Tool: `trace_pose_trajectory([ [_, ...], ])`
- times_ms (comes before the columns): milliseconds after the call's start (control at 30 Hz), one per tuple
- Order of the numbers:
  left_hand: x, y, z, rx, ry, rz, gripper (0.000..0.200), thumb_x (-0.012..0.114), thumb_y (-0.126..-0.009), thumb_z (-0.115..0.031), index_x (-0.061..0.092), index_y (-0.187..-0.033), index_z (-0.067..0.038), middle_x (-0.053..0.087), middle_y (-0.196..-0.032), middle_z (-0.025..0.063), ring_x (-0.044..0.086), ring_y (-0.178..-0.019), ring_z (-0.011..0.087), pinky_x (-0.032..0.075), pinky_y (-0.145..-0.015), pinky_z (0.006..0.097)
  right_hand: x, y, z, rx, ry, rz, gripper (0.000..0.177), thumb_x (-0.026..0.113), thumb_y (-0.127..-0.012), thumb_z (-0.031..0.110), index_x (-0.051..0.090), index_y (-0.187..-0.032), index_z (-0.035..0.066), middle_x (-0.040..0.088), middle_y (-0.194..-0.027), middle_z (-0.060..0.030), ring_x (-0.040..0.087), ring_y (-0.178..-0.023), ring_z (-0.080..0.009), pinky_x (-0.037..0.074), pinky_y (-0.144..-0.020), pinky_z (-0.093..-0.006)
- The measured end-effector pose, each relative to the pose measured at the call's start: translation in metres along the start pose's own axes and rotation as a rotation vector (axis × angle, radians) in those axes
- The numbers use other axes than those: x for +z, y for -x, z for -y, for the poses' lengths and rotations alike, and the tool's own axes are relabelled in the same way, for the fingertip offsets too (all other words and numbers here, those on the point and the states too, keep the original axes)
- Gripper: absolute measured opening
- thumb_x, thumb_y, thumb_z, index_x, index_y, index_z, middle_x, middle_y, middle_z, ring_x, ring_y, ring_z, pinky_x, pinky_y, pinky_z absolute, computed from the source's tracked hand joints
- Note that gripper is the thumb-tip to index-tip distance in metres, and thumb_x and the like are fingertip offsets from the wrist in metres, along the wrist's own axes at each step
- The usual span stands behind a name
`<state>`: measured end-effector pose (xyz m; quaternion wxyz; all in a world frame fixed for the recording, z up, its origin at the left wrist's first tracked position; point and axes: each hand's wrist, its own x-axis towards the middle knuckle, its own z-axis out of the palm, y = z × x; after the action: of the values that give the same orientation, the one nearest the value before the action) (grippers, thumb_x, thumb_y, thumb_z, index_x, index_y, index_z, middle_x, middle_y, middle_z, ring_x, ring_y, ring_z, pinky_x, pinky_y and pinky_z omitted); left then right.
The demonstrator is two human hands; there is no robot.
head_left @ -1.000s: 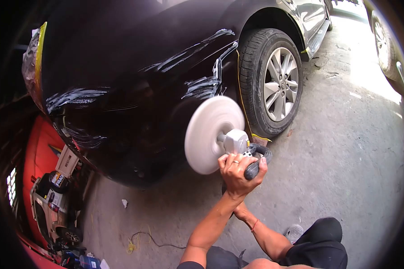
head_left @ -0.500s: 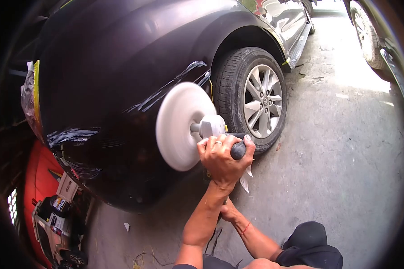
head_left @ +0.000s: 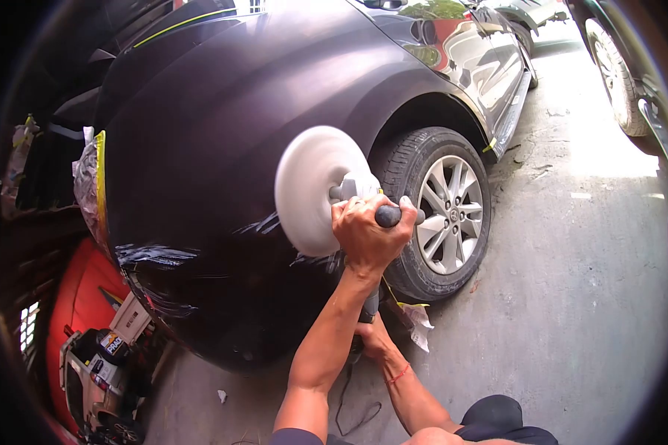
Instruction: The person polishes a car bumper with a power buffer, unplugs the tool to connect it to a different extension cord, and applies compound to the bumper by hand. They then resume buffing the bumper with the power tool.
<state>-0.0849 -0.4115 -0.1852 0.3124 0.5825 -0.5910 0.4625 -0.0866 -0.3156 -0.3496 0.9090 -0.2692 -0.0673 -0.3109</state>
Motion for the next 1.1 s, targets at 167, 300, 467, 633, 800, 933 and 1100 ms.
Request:
trace_pose_trajectory([
  [167,0.022,-0.029,-0.009,-0.103,0.027,0.072,0.028,0.073,-0.075,-0.032,0.069,-0.064,-0.006,0.064,-0.06,0.0087,0.061,-0.064,0.0304,0.043,-0.078,0.039,-0.022,-0.02,0.038,0.067,0.106,-0.022,0.025,0.071,-0.069,0.007,0.065,-0.091,-0.003,0.065,-0.078,-0.0062,0.063,-0.068,-0.0157,0.05,-0.064,-0.0316],
  [300,0.023,-0.02,-0.006,-0.143,0.035,-0.035,0.026,0.072,-0.074,-0.028,0.065,-0.059,-0.008,0.063,-0.059,0.0091,0.062,-0.063,0.0287,0.043,-0.078,0.0404,-0.049,-0.017,0.051,0.075,0.272,-0.002,0.026,0.073,-0.065,0.006,0.063,-0.089,0.001,0.063,-0.075,-0.0055,0.059,-0.062,-0.0142,0.048,-0.059,-0.0303],
  [467,-0.015,-0.002,0.011,-0.141,0.109,-0.175,0.016,0.075,-0.074,-0.012,0.064,-0.066,-0.002,0.063,-0.067,0.0095,0.06,-0.07,0.0279,0.043,-0.077,0.0376,-0.041,-0.017,0.025,0.098,0.37,0.058,0.022,0.076,-0.064,0.009,0.065,-0.08,-0.001,0.064,-0.074,-0.0048,0.059,-0.066,-0.0132,0.047,-0.063,-0.03],
  [633,-0.065,0.044,0.019,-0.14,0.068,-0.091,0.018,0.074,-0.074,-0.01,0.06,-0.066,-0.004,0.058,-0.064,0.0063,0.053,-0.07,0.0254,0.041,-0.079,0.0385,-0.029,0.017,-0.027,0.175,0.448,0.083,0.029,0.08,-0.064,0.014,0.067,-0.087,0.0,0.063,-0.076,-0.0022,0.056,-0.071,-0.0135,0.047,-0.069,-0.0309],
  [800,-0.074,0.063,0.016,-0.112,0.079,-0.006,0.016,0.074,-0.072,-0.009,0.059,-0.067,-0.005,0.056,-0.065,0.0057,0.054,-0.066,0.0238,0.04,-0.078,0.0375,-0.028,0.036,-0.047,0.152,0.387,0.045,0.029,0.08,-0.064,0.012,0.066,-0.088,0.001,0.063,-0.077,-0.0014,0.056,-0.071,-0.013,0.047,-0.069,-0.0306],
  [933,-0.05,0.046,0.014,-0.078,0.075,-0.026,0.016,0.076,-0.07,-0.016,0.062,-0.066,-0.009,0.062,-0.065,0.0045,0.06,-0.063,0.0259,0.041,-0.076,0.0375,-0.029,0.027,-0.028,0.125,0.379,-0.005,0.026,0.079,-0.064,0.009,0.066,-0.085,0.001,0.065,-0.076,-0.0027,0.06,-0.069,-0.013,0.048,-0.064,-0.0298],
  [1100,-0.022,0.017,0.01,-0.055,0.072,-0.065,0.017,0.076,-0.071,-0.019,0.063,-0.066,-0.009,0.064,-0.065,0.0064,0.061,-0.065,0.0271,0.042,-0.077,0.0384,-0.033,0.001,-0.001,0.099,0.319,0.02,0.021,0.077,-0.066,0.009,0.065,-0.081,0.001,0.064,-0.069,-0.0045,0.061,-0.061,-0.0143,0.047,-0.058,-0.0291],
])
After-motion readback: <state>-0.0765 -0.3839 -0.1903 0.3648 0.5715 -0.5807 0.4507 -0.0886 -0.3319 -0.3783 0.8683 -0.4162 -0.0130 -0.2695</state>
